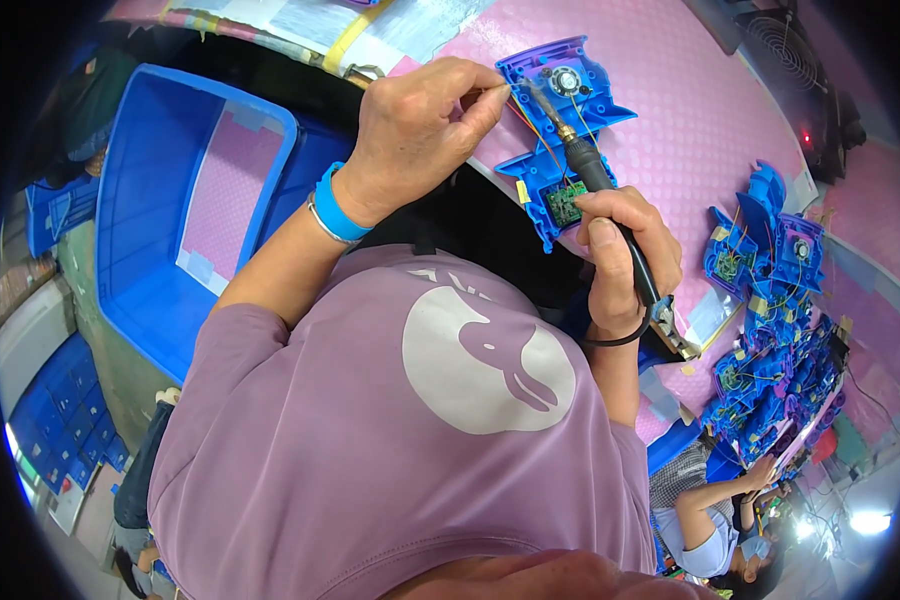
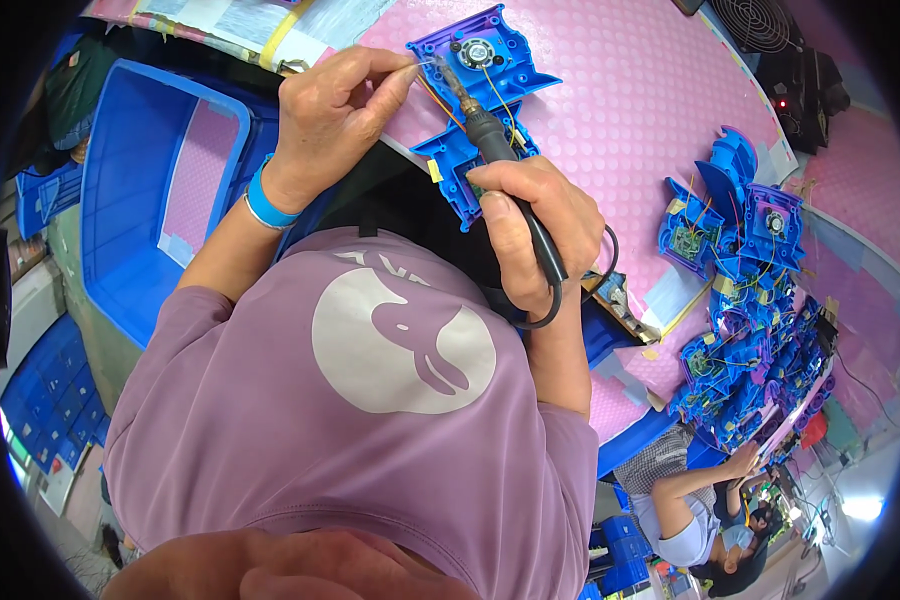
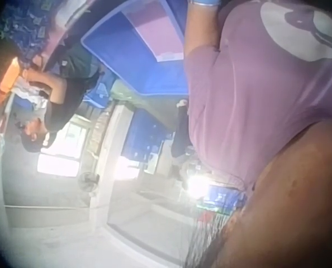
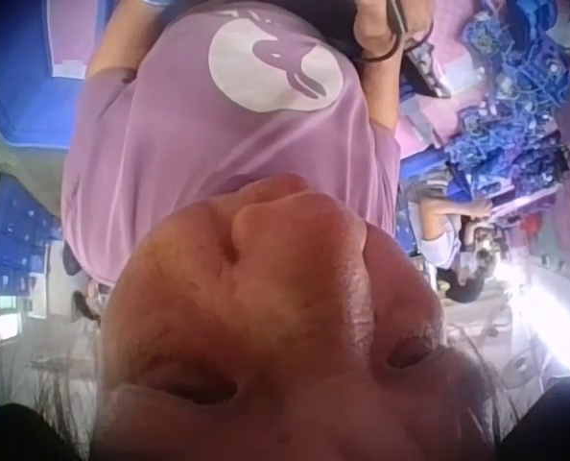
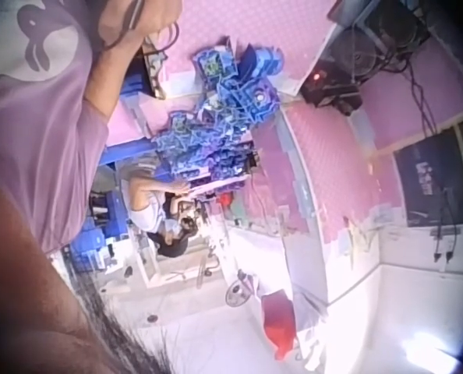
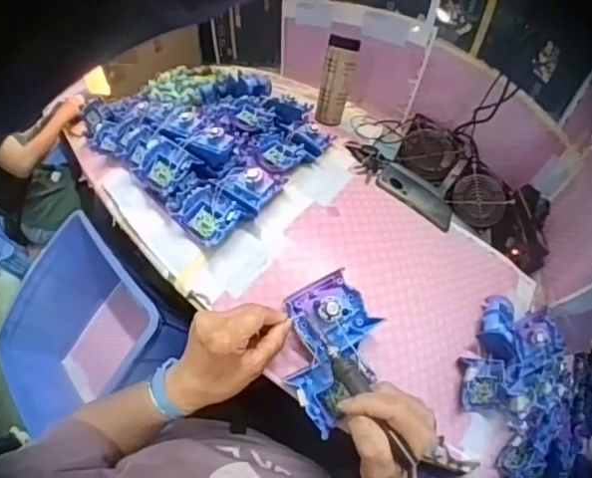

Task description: Soldering electrical wires onto circuit boards within blue plastic toy housings.

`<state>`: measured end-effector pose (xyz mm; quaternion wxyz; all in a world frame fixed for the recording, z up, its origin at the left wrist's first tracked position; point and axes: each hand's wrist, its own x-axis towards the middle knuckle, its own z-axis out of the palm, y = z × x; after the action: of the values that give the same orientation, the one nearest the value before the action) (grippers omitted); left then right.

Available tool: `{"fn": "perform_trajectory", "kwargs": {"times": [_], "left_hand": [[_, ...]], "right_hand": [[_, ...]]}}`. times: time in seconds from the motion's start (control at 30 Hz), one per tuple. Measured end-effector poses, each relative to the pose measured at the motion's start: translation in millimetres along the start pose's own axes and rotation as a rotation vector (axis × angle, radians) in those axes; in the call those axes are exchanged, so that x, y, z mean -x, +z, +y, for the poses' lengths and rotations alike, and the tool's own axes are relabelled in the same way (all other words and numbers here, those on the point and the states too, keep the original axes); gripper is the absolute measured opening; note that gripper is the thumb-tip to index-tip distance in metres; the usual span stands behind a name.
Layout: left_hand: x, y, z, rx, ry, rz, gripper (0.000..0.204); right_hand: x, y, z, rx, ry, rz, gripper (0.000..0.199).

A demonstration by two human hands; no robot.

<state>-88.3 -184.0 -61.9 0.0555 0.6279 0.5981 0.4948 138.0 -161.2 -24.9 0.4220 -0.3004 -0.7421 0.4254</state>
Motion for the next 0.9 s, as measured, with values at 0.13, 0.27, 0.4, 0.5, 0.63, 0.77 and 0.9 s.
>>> {"fn": "perform_trajectory", "kwargs": {"times": [0.13, 0.27, 0.4, 0.5, 0.63, 0.77, 0.9], "left_hand": [[2.5, -6.7, -5.3, 0.049, -0.010, -0.001, 0.022], [5.2, -5.6, -14.3, 0.079, 0.147, -0.022, 0.029], [4.4, -6.0, -19.9, -0.032, 0.312, -0.074, 0.026], [-0.2, -8.4, -17.5, -0.060, 0.349, -0.088, 0.022], [-4.1, -7.8, -16.8, -0.100, 0.427, -0.064, 0.022], [-8.0, -6.5, -17.0, -0.095, 0.470, -0.047, 0.021], [-10.3, -2.3, -20.1, -0.083, 0.481, -0.046, 0.020]], "right_hand": [[2.5, 0.3, 0.8, 0.023, -0.038, 0.011, 0.022], [1.8, 2.6, -0.3, 0.029, -0.029, 0.029, 0.023], [1.8, 1.8, 1.5, 0.041, -0.045, 0.006, 0.023], [4.9, 1.2, 0.1, 0.005, -0.059, 0.049, 0.023], [5.2, -0.5, -1.7, -0.011, -0.034, 0.055, 0.024], [5.3, -0.5, -1.9, -0.014, -0.045, 0.050, 0.024], [4.7, 0.6, -0.5, -0.004, -0.044, 0.062, 0.024]]}}
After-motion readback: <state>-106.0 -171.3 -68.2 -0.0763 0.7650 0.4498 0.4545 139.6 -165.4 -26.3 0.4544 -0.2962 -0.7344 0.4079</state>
